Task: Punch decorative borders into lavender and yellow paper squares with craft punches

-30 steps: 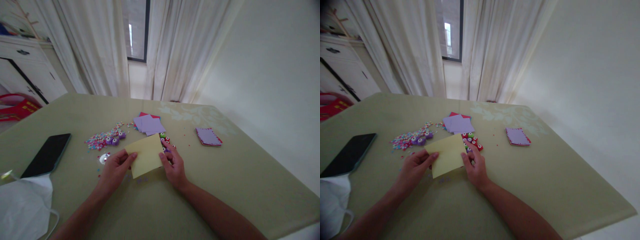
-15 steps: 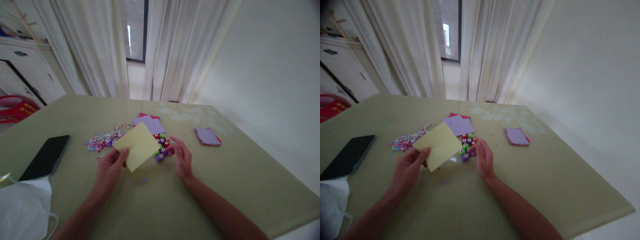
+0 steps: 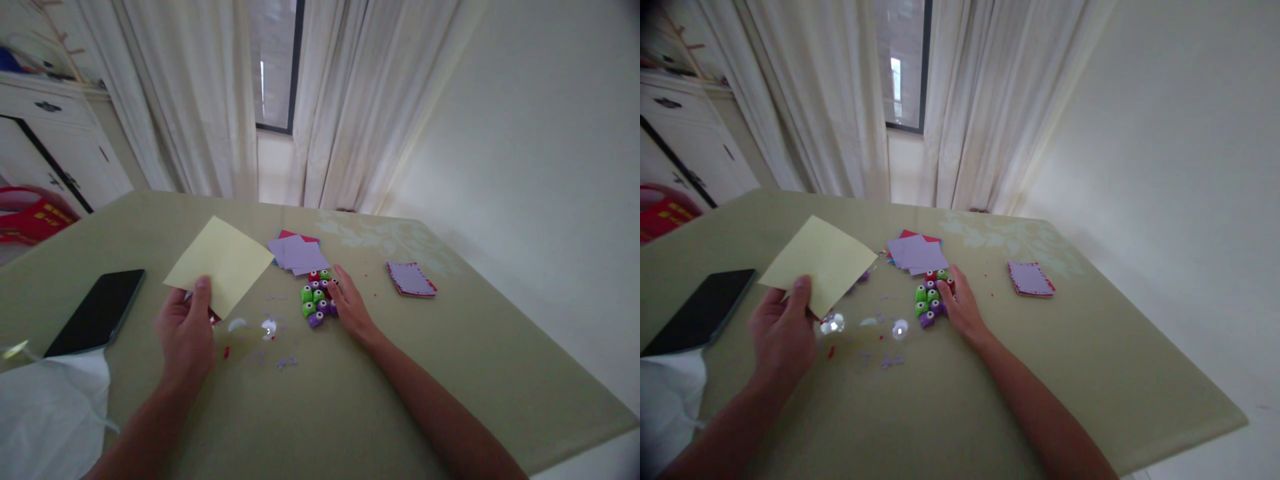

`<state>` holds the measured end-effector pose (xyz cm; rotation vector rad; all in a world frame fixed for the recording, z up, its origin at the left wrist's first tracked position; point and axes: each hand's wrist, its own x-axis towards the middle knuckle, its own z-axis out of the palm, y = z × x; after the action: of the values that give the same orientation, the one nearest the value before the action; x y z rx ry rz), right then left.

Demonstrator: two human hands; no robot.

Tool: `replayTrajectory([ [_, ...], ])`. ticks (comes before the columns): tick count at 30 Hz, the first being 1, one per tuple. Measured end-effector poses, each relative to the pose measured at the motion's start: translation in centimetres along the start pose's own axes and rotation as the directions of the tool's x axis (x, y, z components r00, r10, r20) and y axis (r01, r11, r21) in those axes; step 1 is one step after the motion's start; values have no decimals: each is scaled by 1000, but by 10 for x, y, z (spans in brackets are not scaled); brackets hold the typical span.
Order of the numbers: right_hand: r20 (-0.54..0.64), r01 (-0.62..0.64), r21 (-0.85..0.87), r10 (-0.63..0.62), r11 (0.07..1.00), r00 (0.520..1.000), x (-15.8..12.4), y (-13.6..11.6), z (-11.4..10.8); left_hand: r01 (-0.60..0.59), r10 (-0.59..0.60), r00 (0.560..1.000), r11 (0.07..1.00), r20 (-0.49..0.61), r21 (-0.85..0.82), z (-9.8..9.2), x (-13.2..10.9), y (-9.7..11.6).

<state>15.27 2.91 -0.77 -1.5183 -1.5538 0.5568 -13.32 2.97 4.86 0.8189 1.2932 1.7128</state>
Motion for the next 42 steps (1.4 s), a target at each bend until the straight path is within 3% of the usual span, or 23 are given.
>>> replayTrajectory([
  [3,22,34,-32,-33,999,999,13,2,4,-32,26,997,995,-70,-92,1,5,11],
  [11,6,27,-26,-26,999,1000,25,-8,19,-72,57,983,994,-172,-87,-8,18,16],
  [27,50,46,17,-47,999,998,24,-33,50,-37,30,990,998,-135,-54,-11,21,18],
  [35,122,94,53,-100,994,987,24,-43,66,-88,72,975,994,-210,-68,-8,29,4],
  [42,228,147,90,-164,985,960,16,-42,51,-74,56,977,994,-206,-83,-7,25,10],
])
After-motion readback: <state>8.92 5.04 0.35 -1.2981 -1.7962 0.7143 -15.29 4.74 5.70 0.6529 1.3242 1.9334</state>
